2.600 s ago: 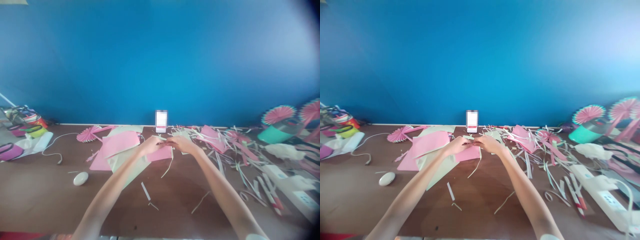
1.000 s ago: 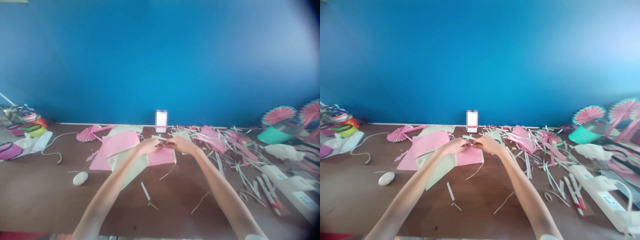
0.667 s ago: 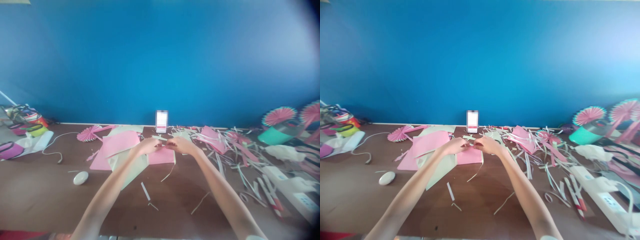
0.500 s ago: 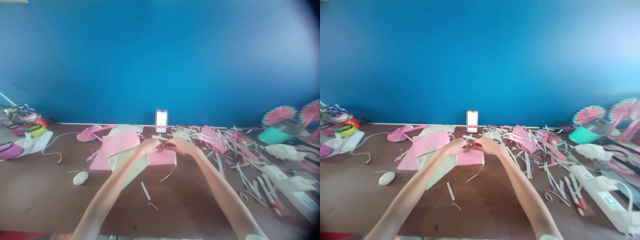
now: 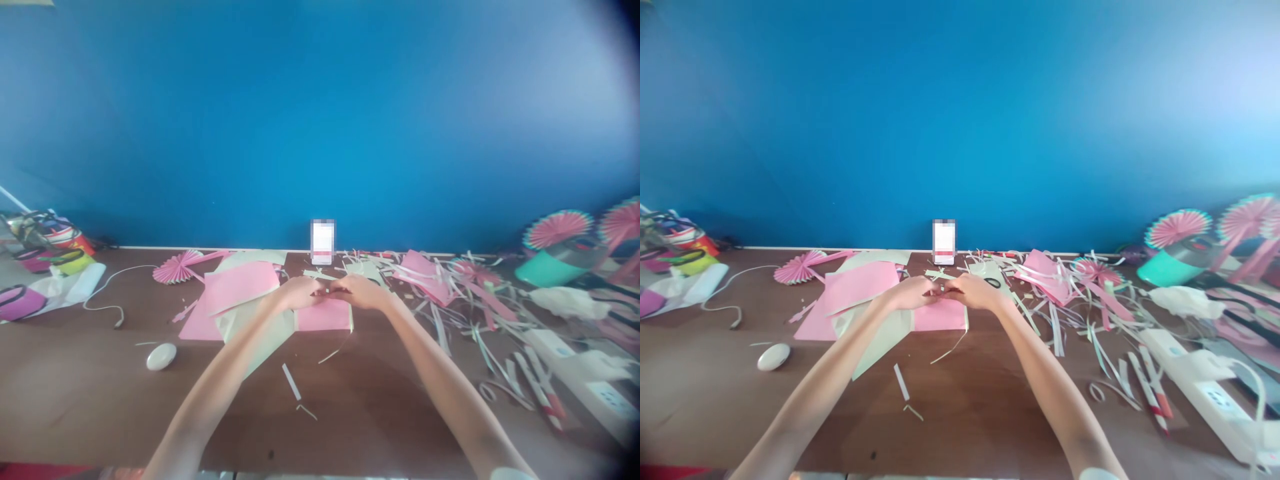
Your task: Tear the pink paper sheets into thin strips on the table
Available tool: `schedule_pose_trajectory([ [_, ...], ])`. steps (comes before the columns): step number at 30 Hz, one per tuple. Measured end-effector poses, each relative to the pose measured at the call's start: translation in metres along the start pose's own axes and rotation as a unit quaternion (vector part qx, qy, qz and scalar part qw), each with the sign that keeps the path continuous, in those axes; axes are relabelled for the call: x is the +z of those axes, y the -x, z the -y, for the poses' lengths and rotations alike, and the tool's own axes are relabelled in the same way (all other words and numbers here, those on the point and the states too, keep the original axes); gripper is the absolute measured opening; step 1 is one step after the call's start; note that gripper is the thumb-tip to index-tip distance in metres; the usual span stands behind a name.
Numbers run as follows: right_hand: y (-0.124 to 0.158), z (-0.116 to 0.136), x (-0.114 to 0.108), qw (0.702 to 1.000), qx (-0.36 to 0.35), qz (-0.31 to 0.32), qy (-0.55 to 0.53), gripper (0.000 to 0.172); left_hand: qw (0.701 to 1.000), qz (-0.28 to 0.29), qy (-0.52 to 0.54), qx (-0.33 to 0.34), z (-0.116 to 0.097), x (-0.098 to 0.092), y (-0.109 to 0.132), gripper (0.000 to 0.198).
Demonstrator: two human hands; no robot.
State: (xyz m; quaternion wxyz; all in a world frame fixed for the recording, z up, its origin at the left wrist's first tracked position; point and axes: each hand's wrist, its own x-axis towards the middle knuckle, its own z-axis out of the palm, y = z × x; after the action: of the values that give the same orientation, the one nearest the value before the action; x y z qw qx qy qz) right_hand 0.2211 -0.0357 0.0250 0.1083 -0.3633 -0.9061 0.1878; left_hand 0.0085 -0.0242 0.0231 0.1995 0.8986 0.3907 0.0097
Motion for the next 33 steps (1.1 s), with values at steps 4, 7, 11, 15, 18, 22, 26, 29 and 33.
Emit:
schedule_pose_trajectory([
  [4,0.0005,0.0009,0.0,1.0,0.003,0.0,-0.007,0.041,1.0,-0.01,-0.009,0.006,-0.0024,0.0,0.0003,0.028],
  [7,-0.0003,-0.0009,0.0031,1.0,0.006,0.01,-0.023,0.037,0.999,-0.02,-0.031,0.003,-0.0029,0.0028,-0.0006,0.031],
  [11,-0.0022,-0.0048,0.0062,0.999,-0.003,0.022,-0.03,0.034,1.0,-0.013,-0.028,-0.007,-0.0011,0.0055,-0.002,0.034],
  [15,-0.002,-0.0053,0.0038,1.0,-0.012,0.013,-0.019,0.035,1.0,0.008,0.01,-0.009,0.0005,0.0023,0.0,0.038],
  [18,-0.0007,-0.0034,0.0008,1.0,-0.008,0.008,-0.018,0.036,1.0,0.002,0.021,-0.017,0.0003,-0.0015,0.0026,0.043],
  [22,0.0001,-0.0027,-0.0001,1.0,0.014,0.014,-0.017,0.037,0.999,-0.002,0.017,-0.027,-0.0002,-0.0029,0.0031,0.05],
  [26,-0.0005,-0.0039,0.0012,0.999,0.017,0.021,-0.023,0.034,1.0,-0.007,0.003,-0.021,0.0008,0.0,-0.0004,0.051],
  [29,-0.0009,-0.0035,0.0021,0.999,0.008,0.032,-0.032,0.032,1.0,-0.007,0.011,-0.015,0.0015,0.0021,-0.0024,0.048],
  [33,0.0003,-0.0027,0.0005,0.999,0.01,0.031,-0.034,0.032,0.999,-0.005,0.031,-0.015,0.0009,0.0001,-0.0006,0.043],
])
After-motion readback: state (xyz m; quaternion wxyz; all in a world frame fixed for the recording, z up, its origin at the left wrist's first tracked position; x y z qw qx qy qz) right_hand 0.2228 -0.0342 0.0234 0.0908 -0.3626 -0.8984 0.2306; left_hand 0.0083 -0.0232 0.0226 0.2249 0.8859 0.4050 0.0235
